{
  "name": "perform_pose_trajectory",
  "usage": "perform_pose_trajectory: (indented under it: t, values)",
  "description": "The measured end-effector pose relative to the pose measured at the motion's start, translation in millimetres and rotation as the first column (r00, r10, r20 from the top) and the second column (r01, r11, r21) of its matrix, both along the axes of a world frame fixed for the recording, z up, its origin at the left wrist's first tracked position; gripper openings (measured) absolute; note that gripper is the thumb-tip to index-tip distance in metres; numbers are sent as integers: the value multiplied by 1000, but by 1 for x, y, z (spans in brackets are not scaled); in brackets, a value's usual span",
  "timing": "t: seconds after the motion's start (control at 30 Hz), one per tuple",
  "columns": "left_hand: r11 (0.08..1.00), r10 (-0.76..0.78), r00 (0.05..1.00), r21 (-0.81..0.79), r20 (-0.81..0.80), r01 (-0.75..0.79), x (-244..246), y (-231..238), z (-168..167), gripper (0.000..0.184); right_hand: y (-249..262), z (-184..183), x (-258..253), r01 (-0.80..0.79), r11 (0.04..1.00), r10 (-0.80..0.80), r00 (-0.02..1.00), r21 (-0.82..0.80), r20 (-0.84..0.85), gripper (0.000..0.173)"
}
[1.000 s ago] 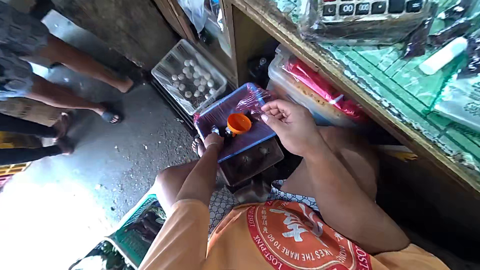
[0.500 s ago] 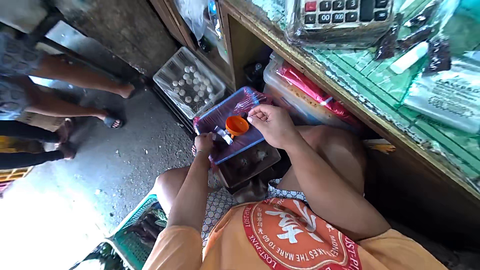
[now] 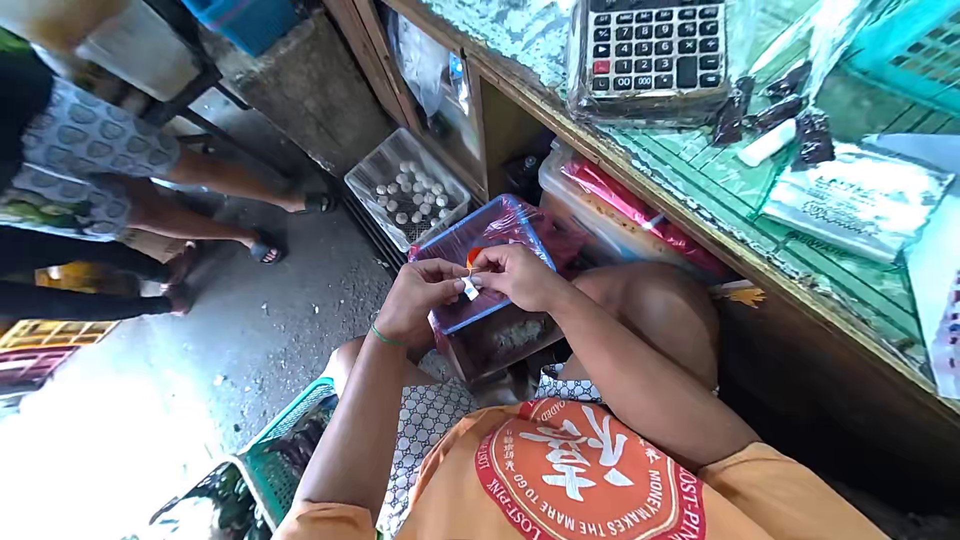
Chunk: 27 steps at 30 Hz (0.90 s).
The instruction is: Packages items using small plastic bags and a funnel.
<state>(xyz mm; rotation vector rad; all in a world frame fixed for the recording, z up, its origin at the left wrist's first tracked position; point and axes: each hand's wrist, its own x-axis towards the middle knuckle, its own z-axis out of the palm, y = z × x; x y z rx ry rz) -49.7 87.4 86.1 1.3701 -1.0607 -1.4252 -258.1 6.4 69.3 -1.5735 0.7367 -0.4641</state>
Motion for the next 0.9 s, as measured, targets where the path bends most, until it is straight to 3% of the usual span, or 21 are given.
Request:
perform_pose_trajectory:
  t: [0.2,0.27,0.33,0.4,0.47,0.5,0.53,0.6,0.63,0.77,0.9]
  values:
    - [968,218,976,-125,2,-216,-2,12,10,8,1,-1,-9,109,993,-113,985,37,128,11]
    - [938,307,952,-164,-10,-305,-8,11,13,4,1,1,-6,71,997,-74,991,35,108,12]
    - [921,331,941,-191,-75,-340,-14,7,15,12,3,2,-6,-7,994,-7,992,108,126,14]
    - [944,203,964,-229,-169,-239,-17,3,13,20,8,3,-7,-82,948,-24,946,309,324,19]
    - [974,-43,993,-227,-108,17,-22,-2,4,68,6,3,-11,-155,896,-79,867,417,492,26]
    - [976,-111,991,-195,-78,94,-28,-1,-4,77,3,2,-13,-166,887,-101,841,431,532,28]
    - [980,-118,990,-171,-78,104,-33,1,-12,64,0,2,-15,-152,887,-128,827,437,547,28]
    - [992,9,992,-125,-124,-25,-37,5,-26,24,-5,1,-20,-88,892,-190,817,444,545,28]
    - [992,46,986,-111,-163,-64,-33,7,-30,16,-6,2,-22,-47,893,-223,817,447,532,28]
    - [998,23,954,-46,-300,-38,-19,16,-29,15,-10,3,-21,37,890,-308,784,454,539,33]
    - [1000,-10,950,9,-314,14,-18,21,-24,19,-12,1,-18,79,913,-304,785,399,540,31]
